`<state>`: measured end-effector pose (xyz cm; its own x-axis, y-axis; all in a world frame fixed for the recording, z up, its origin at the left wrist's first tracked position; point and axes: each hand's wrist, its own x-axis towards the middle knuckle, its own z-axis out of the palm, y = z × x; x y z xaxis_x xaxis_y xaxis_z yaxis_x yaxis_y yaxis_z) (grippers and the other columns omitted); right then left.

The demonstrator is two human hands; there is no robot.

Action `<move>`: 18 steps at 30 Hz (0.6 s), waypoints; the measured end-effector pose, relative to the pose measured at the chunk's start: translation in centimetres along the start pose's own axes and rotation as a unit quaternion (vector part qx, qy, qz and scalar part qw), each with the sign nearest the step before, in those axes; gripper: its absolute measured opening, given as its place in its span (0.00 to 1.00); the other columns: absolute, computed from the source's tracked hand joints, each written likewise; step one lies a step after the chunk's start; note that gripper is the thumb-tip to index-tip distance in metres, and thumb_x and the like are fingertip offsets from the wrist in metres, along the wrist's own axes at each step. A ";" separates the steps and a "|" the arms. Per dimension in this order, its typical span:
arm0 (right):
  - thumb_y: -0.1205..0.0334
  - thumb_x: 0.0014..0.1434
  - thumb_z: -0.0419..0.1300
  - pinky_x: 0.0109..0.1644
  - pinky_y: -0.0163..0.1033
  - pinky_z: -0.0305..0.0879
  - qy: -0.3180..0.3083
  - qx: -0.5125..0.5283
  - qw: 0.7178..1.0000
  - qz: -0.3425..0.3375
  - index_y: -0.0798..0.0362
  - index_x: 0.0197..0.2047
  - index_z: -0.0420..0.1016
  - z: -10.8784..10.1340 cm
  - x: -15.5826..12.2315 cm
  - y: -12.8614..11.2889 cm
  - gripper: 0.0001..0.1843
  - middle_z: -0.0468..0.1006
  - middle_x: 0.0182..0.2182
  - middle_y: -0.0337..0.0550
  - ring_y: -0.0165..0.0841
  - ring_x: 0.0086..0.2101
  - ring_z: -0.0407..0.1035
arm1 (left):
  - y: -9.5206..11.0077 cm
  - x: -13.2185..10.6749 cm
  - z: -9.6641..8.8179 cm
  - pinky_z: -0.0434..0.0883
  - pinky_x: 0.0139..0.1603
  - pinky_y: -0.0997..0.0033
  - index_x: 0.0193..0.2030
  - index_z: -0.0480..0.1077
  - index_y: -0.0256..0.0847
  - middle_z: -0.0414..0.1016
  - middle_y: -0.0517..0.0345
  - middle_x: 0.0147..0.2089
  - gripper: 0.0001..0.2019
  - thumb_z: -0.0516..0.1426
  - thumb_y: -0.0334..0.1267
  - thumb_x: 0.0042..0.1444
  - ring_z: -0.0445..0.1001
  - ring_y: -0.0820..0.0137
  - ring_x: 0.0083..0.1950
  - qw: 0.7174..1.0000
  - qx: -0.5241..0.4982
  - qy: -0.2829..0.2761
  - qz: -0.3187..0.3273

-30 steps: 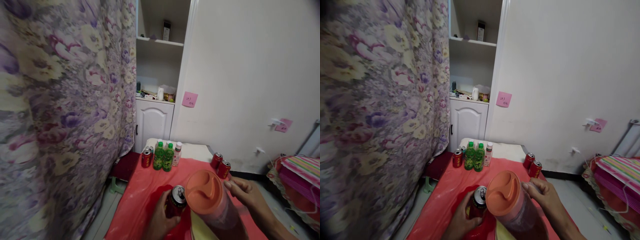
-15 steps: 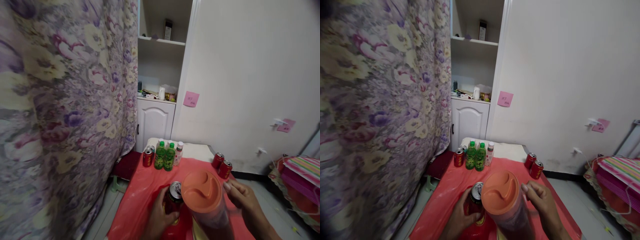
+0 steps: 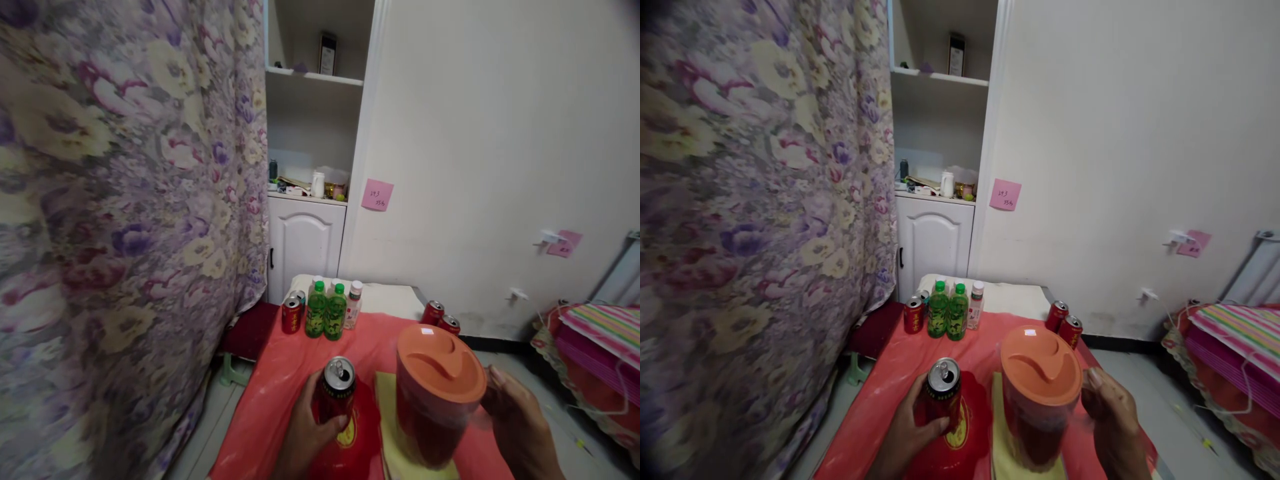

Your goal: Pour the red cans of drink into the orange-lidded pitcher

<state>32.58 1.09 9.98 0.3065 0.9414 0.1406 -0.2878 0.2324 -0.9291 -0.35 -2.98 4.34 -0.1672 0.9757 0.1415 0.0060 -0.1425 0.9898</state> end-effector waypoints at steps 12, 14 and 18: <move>0.45 0.44 0.75 0.26 0.34 0.63 0.023 0.069 0.997 0.002 0.49 0.24 0.77 -1.8 1.7 5.1 0.18 0.73 0.22 0.35 0.30 0.25 0.62 | -0.8 0.6 0.0 0.62 0.72 0.42 0.62 0.64 0.32 0.73 0.28 0.67 0.41 0.68 0.43 0.39 0.68 0.39 0.70 0.999 0.026 -0.006 -0.020; 0.45 0.44 0.75 0.26 0.34 0.64 0.020 0.069 0.997 0.002 0.50 0.24 0.77 -1.8 1.8 5.5 0.19 0.74 0.22 0.36 0.30 0.25 0.63 | -1.0 0.8 -0.1 0.63 0.72 0.41 0.62 0.64 0.31 0.72 0.26 0.67 0.43 0.68 0.45 0.38 0.68 0.37 0.70 0.999 0.031 -0.006 -0.021; 0.44 0.37 0.78 0.27 0.33 0.68 0.043 0.074 0.996 0.003 0.51 0.25 0.80 -1.6 2.0 5.9 0.22 0.78 0.24 0.39 0.31 0.26 0.68 | -1.2 1.2 0.1 0.65 0.71 0.39 0.59 0.67 0.31 0.76 0.26 0.64 0.41 0.68 0.44 0.36 0.71 0.37 0.67 0.999 0.045 0.010 -0.012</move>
<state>32.97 3.90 4.23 0.3782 0.9204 0.0989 -0.4186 0.2653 -0.8686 -0.46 -1.67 3.36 -0.1886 0.9748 0.1189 0.0901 -0.1034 0.9906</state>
